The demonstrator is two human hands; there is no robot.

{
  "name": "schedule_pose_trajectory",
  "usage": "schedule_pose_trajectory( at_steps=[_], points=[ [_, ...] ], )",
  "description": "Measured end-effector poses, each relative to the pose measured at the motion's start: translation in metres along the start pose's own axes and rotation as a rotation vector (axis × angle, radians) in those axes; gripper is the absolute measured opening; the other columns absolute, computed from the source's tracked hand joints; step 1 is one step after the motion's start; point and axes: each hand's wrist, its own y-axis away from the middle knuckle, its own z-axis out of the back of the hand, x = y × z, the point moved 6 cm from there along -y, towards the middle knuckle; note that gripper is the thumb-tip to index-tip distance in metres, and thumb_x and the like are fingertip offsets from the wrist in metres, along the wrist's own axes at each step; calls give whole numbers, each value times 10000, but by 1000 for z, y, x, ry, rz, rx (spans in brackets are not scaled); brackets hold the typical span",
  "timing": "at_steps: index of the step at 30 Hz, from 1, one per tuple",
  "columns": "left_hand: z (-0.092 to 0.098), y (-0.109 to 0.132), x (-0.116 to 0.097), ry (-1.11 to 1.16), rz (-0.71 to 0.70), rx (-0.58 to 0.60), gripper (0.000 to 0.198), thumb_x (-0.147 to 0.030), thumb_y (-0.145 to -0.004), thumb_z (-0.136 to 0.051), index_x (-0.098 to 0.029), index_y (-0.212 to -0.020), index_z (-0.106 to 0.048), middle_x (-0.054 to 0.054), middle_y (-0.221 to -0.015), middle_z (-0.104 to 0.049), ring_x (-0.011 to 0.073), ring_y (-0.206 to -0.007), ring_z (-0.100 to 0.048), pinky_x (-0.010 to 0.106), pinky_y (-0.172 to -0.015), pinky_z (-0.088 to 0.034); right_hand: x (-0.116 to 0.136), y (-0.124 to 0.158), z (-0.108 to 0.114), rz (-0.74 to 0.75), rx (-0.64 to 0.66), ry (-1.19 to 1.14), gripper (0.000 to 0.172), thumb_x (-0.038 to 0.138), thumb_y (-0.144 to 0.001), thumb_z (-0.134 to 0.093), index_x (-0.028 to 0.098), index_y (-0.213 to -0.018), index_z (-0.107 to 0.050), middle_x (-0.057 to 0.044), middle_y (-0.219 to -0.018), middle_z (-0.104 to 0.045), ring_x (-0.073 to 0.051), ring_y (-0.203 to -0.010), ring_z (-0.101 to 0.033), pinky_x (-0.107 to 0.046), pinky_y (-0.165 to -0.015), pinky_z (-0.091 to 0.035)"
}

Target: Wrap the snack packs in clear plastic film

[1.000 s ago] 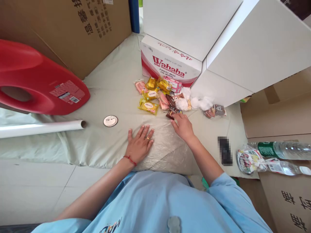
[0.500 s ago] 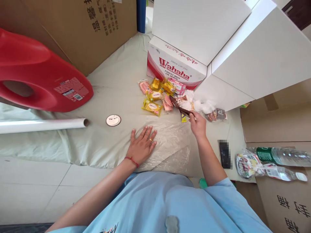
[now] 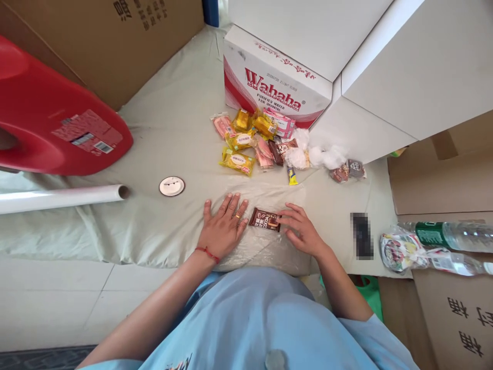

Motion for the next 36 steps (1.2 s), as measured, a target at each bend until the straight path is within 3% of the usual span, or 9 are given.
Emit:
schedule_pose_trajectory(
  at_steps=[4, 10, 13, 16, 20, 23, 26, 32, 36],
  points=[
    [-1, 0, 1, 10, -11, -19, 568, -393, -1067, -377, -315, -1629, -357, 105, -1709, -309, 329, -1582, -313, 697, -1257, 72, 4, -13, -15, -48, -35, 118, 422, 438, -994, -649, 275, -1383, -657, -109, -1355, -679, -323, -1442, -450, -574, -1197, -398],
    [-1, 2, 1, -36, -28, -28, 561, -396, -1075, -371, -288, -1626, -366, 98, -1713, -301, 313, -1585, -306, 683, -1264, 64, 11, -18, -40, -8, 10, 297, 392, 416, -990, -670, 288, -1361, -668, -86, -1388, -674, -324, -1456, -438, -621, -1250, -267],
    [-1, 2, 1, -69, -30, -18, 559, -393, -1080, -355, -278, -1627, -362, 97, -1714, -296, 302, -1588, -300, 682, -1266, 64, 8, -14, -32, 8, -22, 324, 329, 299, -1012, -630, 279, -1336, -681, -84, -1372, -684, -304, -1411, -482, -585, -1211, -344],
    [-1, 2, 0, -81, -36, -10, 562, -397, -1079, -351, -269, -1626, -362, 106, -1713, -296, 307, -1591, -292, 699, -1259, 67, 1, -12, -12, -48, -117, 290, 328, 196, -1046, -506, 259, -1307, -695, -99, -1254, -732, -269, -1236, -594, -500, -1070, -483],
    [-2, 1, 0, -89, -42, -2, 574, -419, -1081, -346, -249, -1629, -354, 118, -1714, -289, 311, -1596, -278, 716, -1252, 69, -5, -14, 18, -190, -276, 108, 343, 275, -1089, -410, 245, -1299, -679, -100, -1080, -745, -251, -1015, -636, -449, -911, -535],
    [-2, 2, 0, -96, -45, 3, 561, -403, -1088, -322, -253, -1628, -355, 107, -1717, -284, 297, -1602, -266, 711, -1253, 75, 3, -29, 10, -161, -122, -24, 332, 304, -1097, -414, 247, -1273, -690, -71, -1013, -753, -227, -930, -620, -411, -878, -521],
    [-2, 2, 1, -86, -40, -4, 549, -369, -1091, -304, -266, -1628, -353, 93, -1719, -283, 291, -1600, -271, 710, -1255, 72, 9, -43, -13, -128, 52, 28, 329, 277, -1088, -432, 207, -1239, -716, -80, -1005, -758, -230, -924, -590, -416, -909, -487],
    [-3, 2, 2, -47, -44, -11, 557, -347, -1084, -311, -300, -1639, -324, 89, -1719, -284, 302, -1596, -281, 722, -1252, 61, 7, -43, -31, -177, 31, 257, 404, 442, -1004, -632, 231, -1344, -691, -132, -1303, -653, -310, -1192, -483, -477, -1016, -438],
    [-3, 2, 2, -37, -38, -13, 565, -355, -1080, -316, -305, -1643, -311, 95, -1721, -279, 317, -1595, -282, 737, -1248, 39, 12, -35, -33, -152, 90, 236, 466, 427, -976, -683, 246, -1404, -650, -127, -1322, -647, -311, -1210, -482, -494, -1028, -442]
  ],
)
